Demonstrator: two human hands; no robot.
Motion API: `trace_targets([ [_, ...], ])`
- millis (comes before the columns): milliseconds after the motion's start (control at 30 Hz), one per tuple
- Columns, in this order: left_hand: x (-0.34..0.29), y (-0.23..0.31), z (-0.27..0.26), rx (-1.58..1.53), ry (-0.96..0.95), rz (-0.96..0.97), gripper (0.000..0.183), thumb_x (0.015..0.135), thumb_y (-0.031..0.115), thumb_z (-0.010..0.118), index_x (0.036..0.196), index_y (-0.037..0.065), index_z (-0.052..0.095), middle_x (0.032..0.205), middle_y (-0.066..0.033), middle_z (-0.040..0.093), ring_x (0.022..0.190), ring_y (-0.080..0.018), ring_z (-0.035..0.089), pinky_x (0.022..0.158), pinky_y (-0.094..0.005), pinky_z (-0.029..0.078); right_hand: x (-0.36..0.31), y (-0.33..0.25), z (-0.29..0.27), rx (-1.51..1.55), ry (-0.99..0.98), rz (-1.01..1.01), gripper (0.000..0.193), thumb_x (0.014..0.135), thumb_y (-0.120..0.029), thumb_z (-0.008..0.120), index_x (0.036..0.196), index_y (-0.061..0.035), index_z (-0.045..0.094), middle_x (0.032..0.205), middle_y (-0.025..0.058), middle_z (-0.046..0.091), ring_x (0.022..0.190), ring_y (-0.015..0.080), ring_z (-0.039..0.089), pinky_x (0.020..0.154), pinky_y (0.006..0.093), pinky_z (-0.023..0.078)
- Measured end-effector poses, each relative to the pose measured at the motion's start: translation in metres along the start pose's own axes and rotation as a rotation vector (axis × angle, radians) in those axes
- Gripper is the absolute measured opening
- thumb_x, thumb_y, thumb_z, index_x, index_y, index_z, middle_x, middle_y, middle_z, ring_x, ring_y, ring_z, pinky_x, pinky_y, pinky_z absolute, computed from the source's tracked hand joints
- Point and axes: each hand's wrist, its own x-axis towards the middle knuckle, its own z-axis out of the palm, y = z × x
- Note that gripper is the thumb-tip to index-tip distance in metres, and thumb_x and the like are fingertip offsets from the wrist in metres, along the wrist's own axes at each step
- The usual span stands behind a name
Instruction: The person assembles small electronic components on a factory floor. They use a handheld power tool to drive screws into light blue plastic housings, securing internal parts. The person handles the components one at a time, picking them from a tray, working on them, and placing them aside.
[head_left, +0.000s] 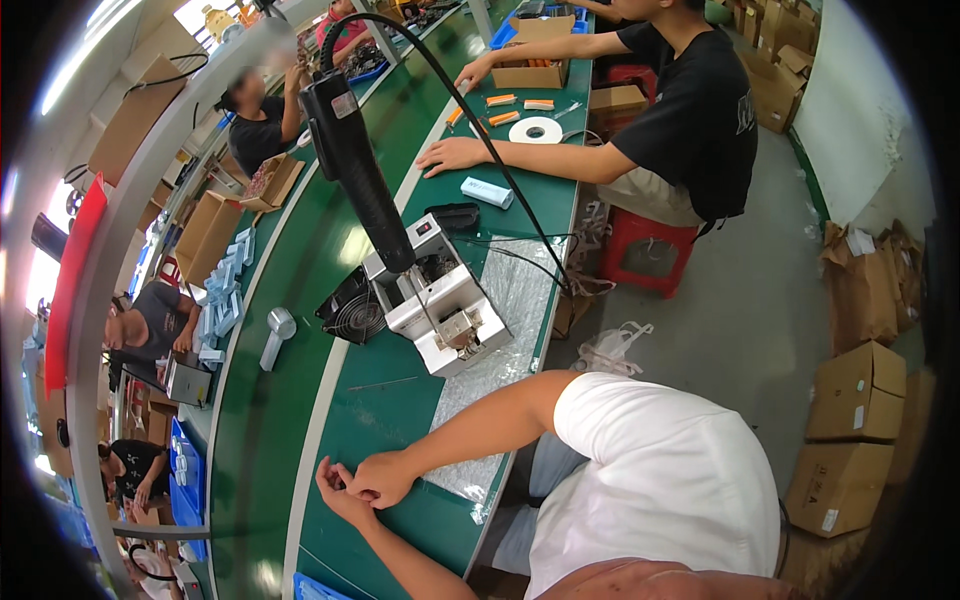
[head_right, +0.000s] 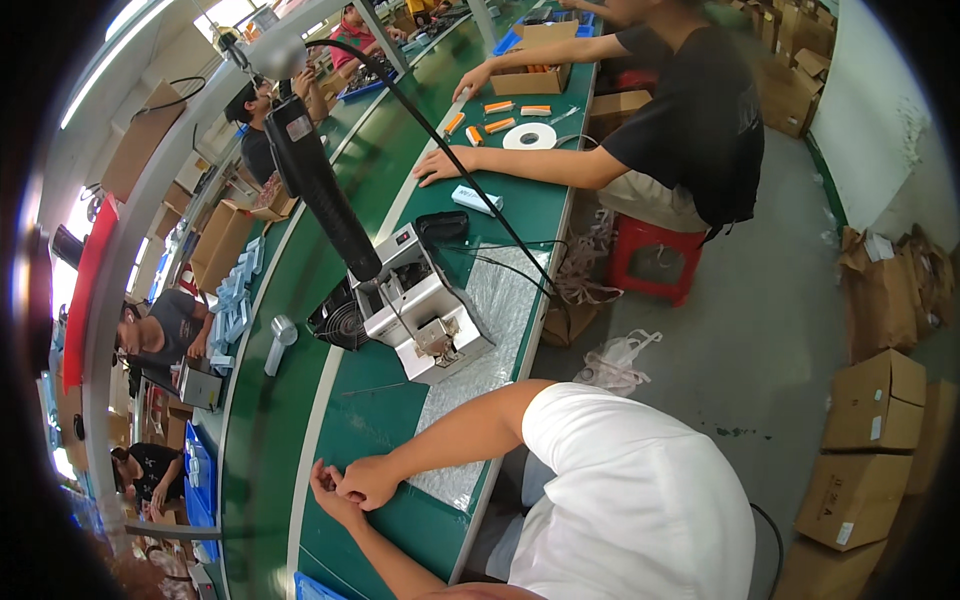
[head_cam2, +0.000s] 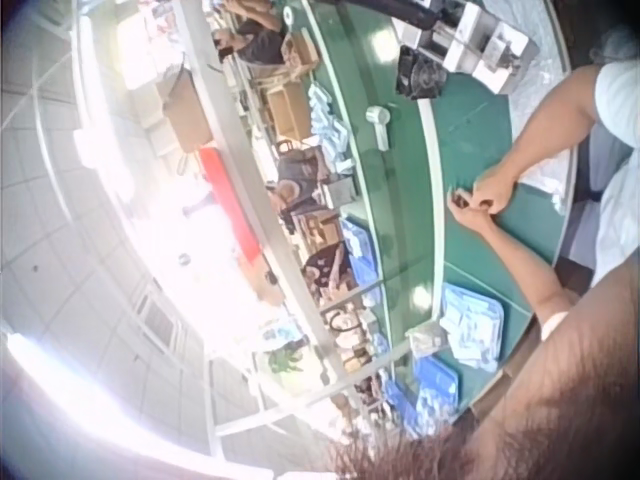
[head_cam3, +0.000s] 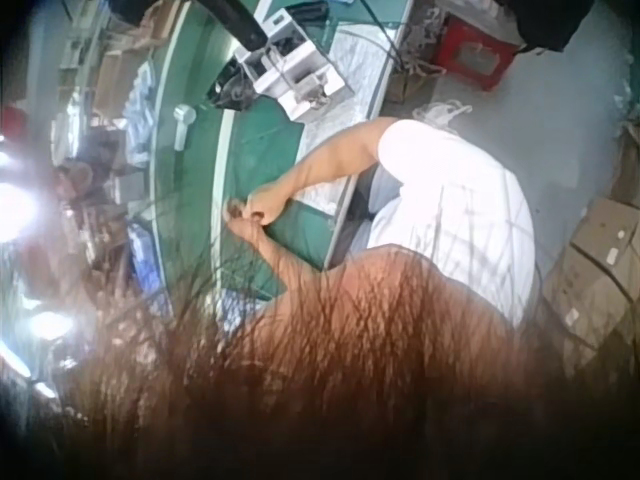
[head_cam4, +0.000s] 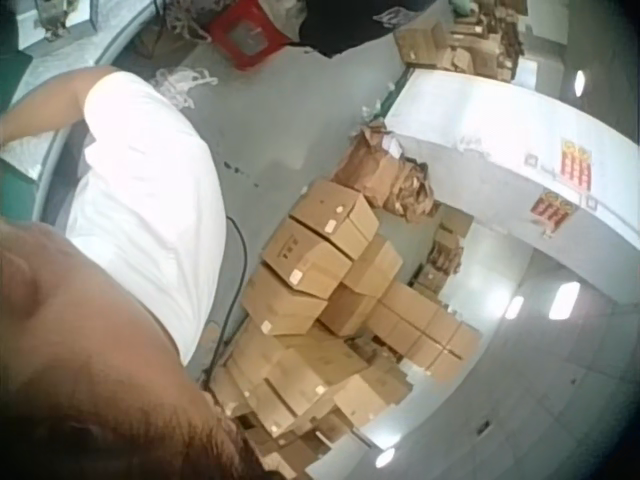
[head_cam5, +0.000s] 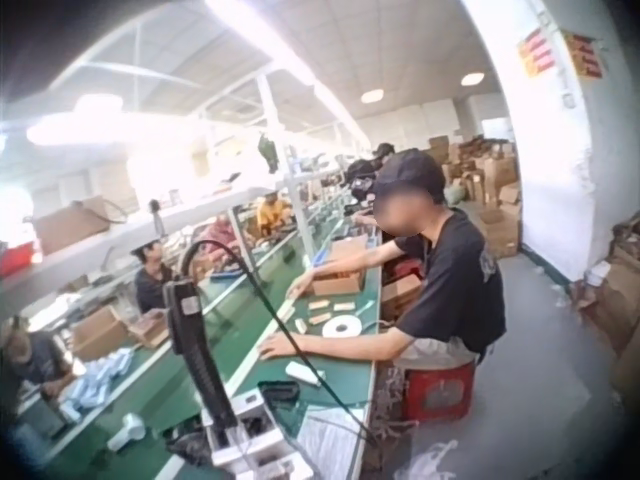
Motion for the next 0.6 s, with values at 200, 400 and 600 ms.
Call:
trace_targets([
  [200, 0.0, -0.003, -0.001, -0.001, -0.004, -0.019, 0.026, 0.095, 0.001, 0.063, 0.122, 0.002, 0.065, 0.089, -0.0008, 0.057, 0.082, -0.0127, 0.055, 0.077, -0.0302, 0.047, -0.002, -0.001, -0.002, -0.01, -0.004, -0.015, 0.018, 0.077, -0.012, 0.073, 0.081, -0.0095, 0.056, 0.068, 0.0059, 0.066, 0.065, 0.0301, 0.067, 0.059, 0.044, 0.049],
  [400, -0.001, 0.001, 0.0, -0.007, -0.009, -0.038, 0.023, 0.096, 0.003, 0.064, 0.119, 0.003, 0.066, 0.088, -0.0003, 0.058, 0.081, -0.0118, 0.054, 0.075, -0.0297, 0.046, -0.002, -0.005, -0.004, 0.008, 0.013, 0.003, 0.016, 0.075, -0.013, 0.073, 0.077, -0.0096, 0.058, 0.068, 0.0069, 0.066, 0.065, 0.0313, 0.068, 0.06, 0.0448, 0.051],
  [600, -0.004, 0.015, 0.005, 0.067, 0.008, -0.014, 0.019, 0.097, 0.008, 0.067, 0.115, 0.002, 0.067, 0.087, -0.0004, 0.059, 0.078, -0.0099, 0.054, 0.07, -0.0278, 0.046, -0.003, -0.003, -0.004, -0.014, -0.001, -0.013, 0.018, 0.077, -0.012, 0.073, 0.081, -0.0093, 0.057, 0.069, 0.006, 0.067, 0.066, 0.0294, 0.068, 0.059, 0.0429, 0.05],
])
